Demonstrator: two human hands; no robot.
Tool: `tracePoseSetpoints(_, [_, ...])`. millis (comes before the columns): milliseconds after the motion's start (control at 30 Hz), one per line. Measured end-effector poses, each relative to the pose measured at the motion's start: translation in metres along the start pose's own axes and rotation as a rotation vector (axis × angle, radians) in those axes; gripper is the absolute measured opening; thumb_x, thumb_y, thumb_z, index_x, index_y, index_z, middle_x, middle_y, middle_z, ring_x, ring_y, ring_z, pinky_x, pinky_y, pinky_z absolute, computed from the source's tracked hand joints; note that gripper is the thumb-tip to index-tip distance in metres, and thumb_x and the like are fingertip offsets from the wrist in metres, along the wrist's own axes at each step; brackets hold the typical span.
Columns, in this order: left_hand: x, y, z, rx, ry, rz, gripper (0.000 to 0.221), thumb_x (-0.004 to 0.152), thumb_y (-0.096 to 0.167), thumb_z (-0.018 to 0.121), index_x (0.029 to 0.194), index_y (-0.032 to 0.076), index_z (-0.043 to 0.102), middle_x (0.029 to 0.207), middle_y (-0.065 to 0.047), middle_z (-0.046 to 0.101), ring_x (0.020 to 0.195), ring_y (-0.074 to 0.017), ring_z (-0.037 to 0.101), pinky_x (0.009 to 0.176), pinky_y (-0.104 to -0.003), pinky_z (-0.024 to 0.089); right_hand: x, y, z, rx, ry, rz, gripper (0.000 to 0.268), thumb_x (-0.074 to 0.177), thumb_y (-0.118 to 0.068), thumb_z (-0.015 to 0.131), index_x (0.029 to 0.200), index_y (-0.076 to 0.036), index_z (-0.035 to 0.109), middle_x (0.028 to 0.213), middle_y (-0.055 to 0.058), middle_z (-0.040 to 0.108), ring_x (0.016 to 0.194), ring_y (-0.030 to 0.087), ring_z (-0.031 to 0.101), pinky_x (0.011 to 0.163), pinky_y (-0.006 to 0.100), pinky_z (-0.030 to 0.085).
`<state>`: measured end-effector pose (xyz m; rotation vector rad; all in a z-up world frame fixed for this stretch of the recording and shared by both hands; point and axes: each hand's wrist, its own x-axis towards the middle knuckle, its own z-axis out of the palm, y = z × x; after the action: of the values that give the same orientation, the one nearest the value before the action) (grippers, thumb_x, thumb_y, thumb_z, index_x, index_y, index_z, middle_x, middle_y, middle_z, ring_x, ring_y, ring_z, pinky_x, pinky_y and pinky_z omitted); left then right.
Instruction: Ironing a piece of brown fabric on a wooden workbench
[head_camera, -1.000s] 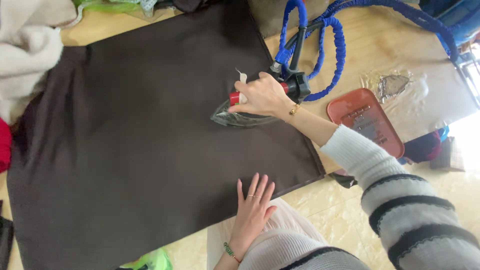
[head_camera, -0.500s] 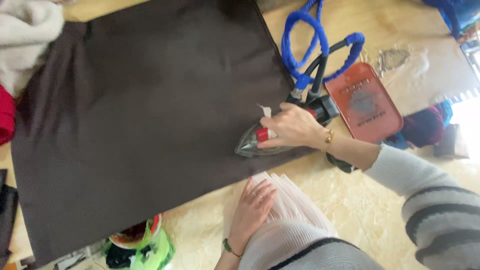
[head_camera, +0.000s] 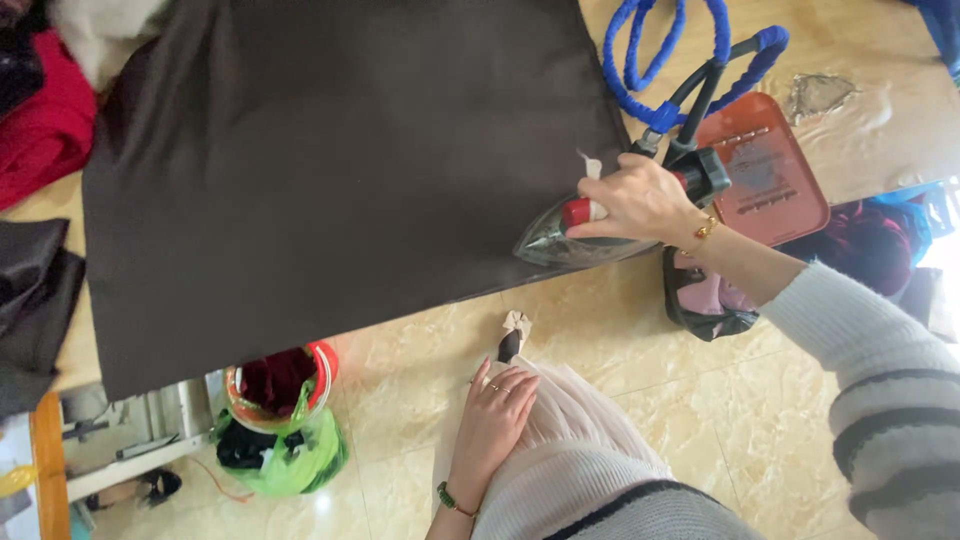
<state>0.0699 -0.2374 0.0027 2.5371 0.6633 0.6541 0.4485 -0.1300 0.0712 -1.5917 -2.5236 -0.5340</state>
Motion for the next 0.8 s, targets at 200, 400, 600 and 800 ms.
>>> tracePoseSetpoints(200, [-0.027, 0.002, 0.003, 0.022, 0.02, -0.063, 0.017, 0.101, 0.013, 0.064, 0.116, 0.011, 0.07, 0.115, -0.002, 0.072, 0.11, -0.0167, 0.067, 0.119, -0.05, 0.033, -0.003, 0.004, 0.004, 0.014, 0.034, -0.05, 0.068, 0.087, -0.082, 0.059, 0.091, -0.014, 0.065, 0.055, 0.001, 0.058, 0.049, 0.022, 0.049, 0.068, 0.033, 0.045])
tracePoseSetpoints(400, [-0.04, -0.004, 0.01, 0.055, 0.029, -0.095, 0.019, 0.1, 0.015, 0.065, 0.118, 0.012, 0.071, 0.116, -0.001, 0.072, 0.109, -0.0156, 0.067, 0.118, -0.05, 0.034, 0.012, 0.001, 0.012, -0.036, -0.106, 0.085, 0.066, 0.089, -0.083, 0.055, 0.088, -0.017, 0.064, 0.055, -0.001, 0.061, 0.052, 0.024, 0.063, 0.073, 0.033, 0.046])
tracePoseSetpoints(600, [-0.036, -0.006, 0.017, 0.082, -0.024, -0.075, 0.021, 0.097, 0.014, 0.067, 0.119, 0.013, 0.07, 0.117, 0.0, 0.071, 0.108, -0.0154, 0.066, 0.118, -0.05, 0.033, 0.021, -0.038, -0.002, -0.024, -0.055, 0.034, 0.068, 0.094, -0.08, 0.05, 0.091, -0.014, 0.068, 0.049, 0.0, 0.058, 0.043, 0.023, 0.052, 0.066, 0.033, 0.046])
tracePoseSetpoints(800, [-0.025, -0.007, 0.024, 0.095, -0.042, -0.059, 0.023, 0.097, 0.016, 0.07, 0.12, 0.012, 0.07, 0.117, -0.003, 0.073, 0.107, -0.0192, 0.068, 0.119, -0.05, 0.034, 0.052, -0.07, -0.016, 0.057, -0.194, 0.123, 0.072, 0.091, -0.084, 0.049, 0.091, -0.013, 0.062, 0.051, 0.004, 0.062, 0.045, 0.027, 0.059, 0.074, 0.037, 0.048])
